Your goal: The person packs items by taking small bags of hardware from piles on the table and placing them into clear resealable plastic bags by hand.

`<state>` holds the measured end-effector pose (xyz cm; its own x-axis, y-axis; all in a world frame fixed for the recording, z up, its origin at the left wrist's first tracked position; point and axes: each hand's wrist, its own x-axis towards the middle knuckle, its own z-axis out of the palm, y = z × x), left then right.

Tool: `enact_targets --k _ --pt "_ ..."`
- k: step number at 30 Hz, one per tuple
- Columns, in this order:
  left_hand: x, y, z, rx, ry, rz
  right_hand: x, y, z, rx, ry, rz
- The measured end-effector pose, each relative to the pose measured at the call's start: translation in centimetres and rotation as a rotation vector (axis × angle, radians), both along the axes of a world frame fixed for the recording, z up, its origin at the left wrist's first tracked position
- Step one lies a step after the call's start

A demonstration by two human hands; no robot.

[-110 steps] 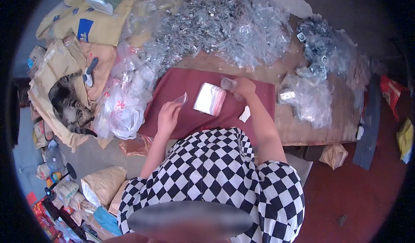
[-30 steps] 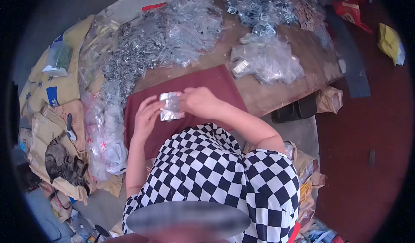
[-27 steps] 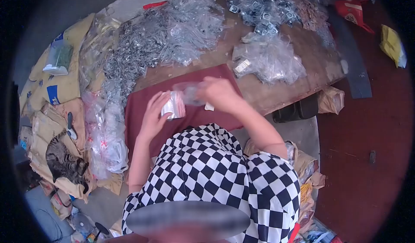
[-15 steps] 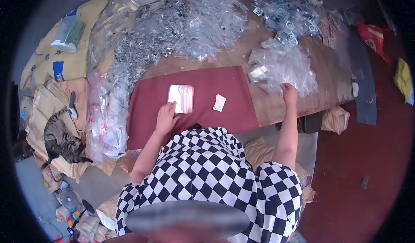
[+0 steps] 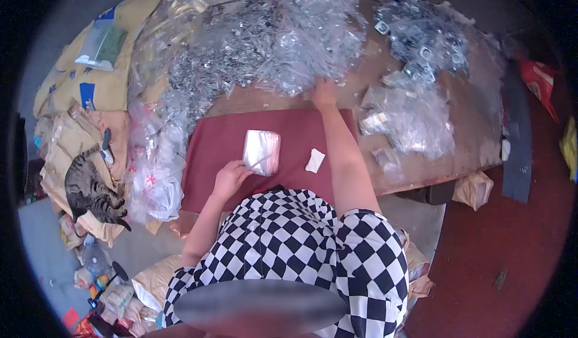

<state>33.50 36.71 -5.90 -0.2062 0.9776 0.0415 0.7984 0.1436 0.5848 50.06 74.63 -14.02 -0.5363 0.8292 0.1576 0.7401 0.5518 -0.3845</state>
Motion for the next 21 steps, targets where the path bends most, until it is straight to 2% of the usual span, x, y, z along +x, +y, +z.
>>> enact_targets --k 2,4,5,6,7,8,9,11,12,14,16,18,20,21 --pt "-0.3 -0.2 1.2 -0.039 -0.01 0.038 -1.4 0.4 -1.1 -0.141 0.037 -0.244" --pt "-0.5 -0.3 1.6 -0.021 -0.09 0.189 -1.7 0.5 -0.3 -0.232 0.054 -0.252" --pt "-0.5 -0.4 2.0 -0.028 -0.097 0.162 -0.9 0.4 0.1 -0.312 0.071 -0.287" --pt "-0.3 -0.1 3.1 -0.101 -0.216 0.319 0.2 0.1 0.2 -0.307 0.065 -0.336" --pt "0.0 0.3 3.5 -0.183 -0.335 0.464 1.3 -0.3 0.1 -0.338 0.184 -0.274" --pt "0.1 0.5 3.0 -0.199 -0.353 0.401 2.8 -1.2 -0.1 -0.367 0.297 -0.216" --pt "-0.1 0.2 2.2 -0.172 -0.372 0.41 4.4 -2.4 0.1 -0.358 0.282 -0.279" --pt "-0.6 -0.2 0.0 -0.151 -0.407 0.386 6.9 -4.5 1.8 -0.859 0.662 -0.375" --pt "-0.8 0.1 -0.6 -0.124 -0.35 0.32 8.5 -5.2 2.3 -0.843 0.665 -0.407" --pt "-0.8 0.1 -1.6 -0.093 -0.291 0.244 10.5 -6.6 3.2 -1.097 1.101 -0.402" --pt "-0.8 1.3 -0.1 -0.067 -0.139 0.079 13.3 -7.9 6.4 -1.118 1.204 -0.385" --pt "-0.8 1.9 0.0 -0.067 -0.13 0.058 15.6 -8.9 10.3 -1.243 1.616 -0.181" --pt "-0.7 1.8 0.1 -0.071 -0.123 0.038 17.7 -9.4 14.0 -1.234 1.756 -0.282" --pt "-0.6 1.8 0.2 -0.062 -0.124 0.037 19.9 -9.3 13.7 -1.169 1.768 -0.358"
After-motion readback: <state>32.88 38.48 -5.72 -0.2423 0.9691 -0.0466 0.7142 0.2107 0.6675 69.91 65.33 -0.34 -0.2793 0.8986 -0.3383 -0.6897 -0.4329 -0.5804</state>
